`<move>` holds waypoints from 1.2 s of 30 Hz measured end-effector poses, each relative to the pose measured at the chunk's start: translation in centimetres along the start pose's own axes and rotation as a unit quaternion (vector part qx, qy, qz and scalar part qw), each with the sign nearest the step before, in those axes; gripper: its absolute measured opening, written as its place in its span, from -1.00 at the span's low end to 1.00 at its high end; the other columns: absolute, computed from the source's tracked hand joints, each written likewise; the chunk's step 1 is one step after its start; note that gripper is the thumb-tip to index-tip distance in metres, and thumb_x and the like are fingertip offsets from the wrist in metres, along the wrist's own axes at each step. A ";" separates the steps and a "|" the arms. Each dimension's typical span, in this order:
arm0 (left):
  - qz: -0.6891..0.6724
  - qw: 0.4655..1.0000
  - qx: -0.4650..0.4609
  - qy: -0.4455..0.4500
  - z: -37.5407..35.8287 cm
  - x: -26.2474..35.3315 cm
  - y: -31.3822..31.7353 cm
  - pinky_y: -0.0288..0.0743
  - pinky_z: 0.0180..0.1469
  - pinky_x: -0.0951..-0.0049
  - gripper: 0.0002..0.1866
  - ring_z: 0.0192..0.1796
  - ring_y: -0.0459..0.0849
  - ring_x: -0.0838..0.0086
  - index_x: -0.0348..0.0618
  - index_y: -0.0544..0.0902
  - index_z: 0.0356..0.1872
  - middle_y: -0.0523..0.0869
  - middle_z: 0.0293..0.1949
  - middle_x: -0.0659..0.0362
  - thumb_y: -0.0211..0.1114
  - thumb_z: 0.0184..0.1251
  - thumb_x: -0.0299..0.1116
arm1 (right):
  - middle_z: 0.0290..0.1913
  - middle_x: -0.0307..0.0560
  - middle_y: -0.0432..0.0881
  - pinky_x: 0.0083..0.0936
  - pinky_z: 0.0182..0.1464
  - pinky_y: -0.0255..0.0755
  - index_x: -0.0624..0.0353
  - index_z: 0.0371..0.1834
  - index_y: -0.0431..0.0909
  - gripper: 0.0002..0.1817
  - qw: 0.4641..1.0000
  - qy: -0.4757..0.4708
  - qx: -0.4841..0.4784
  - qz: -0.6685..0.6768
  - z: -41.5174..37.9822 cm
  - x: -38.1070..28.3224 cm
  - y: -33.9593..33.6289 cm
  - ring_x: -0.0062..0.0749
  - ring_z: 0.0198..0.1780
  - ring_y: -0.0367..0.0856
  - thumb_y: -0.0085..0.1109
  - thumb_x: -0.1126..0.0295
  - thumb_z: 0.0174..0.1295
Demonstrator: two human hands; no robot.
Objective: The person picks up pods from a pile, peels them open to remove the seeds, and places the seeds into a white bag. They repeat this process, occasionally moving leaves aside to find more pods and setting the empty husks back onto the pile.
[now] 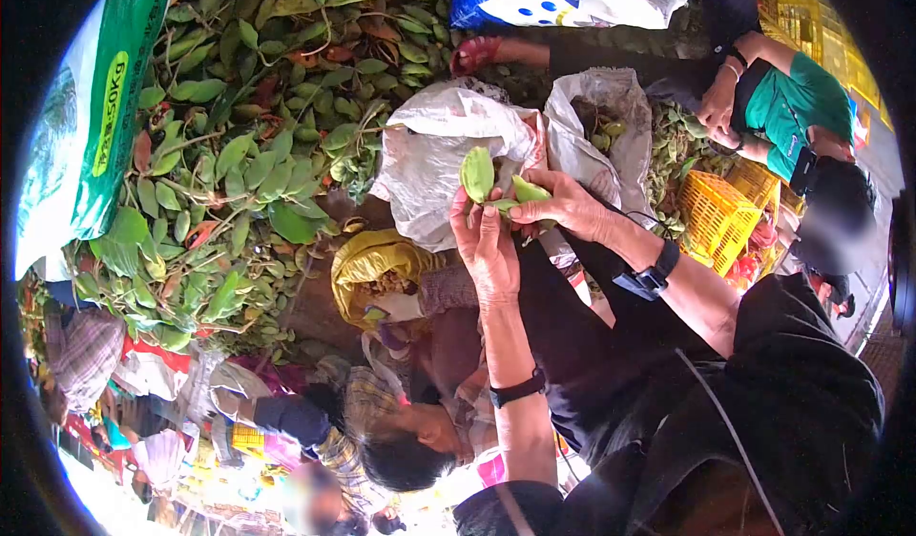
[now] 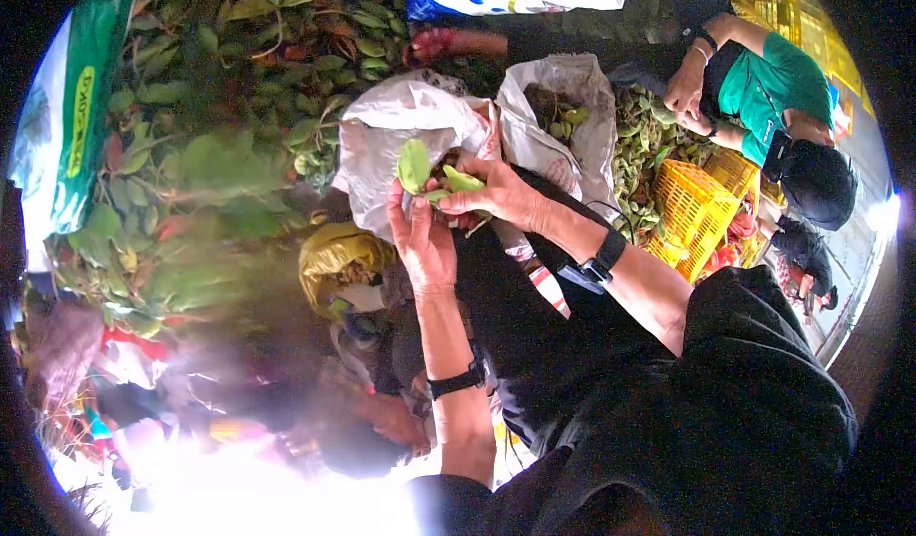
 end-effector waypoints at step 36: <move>0.023 0.999 0.006 -0.029 2.9 -1.4 -2.8 0.51 0.08 0.22 -0.34 0.01 0.55 0.30 -0.17 0.28 0.24 0.53 -0.03 0.02 0.00 -0.06 -0.59 | -0.54 -0.25 0.58 -0.63 -0.50 0.45 0.27 -0.21 0.55 -0.68 0.965 -0.074 -0.001 -0.253 2.1 1.1 -0.4 -0.62 -0.57 0.54 0.30 0.22 0.19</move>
Point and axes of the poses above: each hand's wrist, its own z-axis towards the middle knuckle, its own y-axis out of the palm, x = y × z, the point moved 6 cm from there along z, towards the middle knuckle
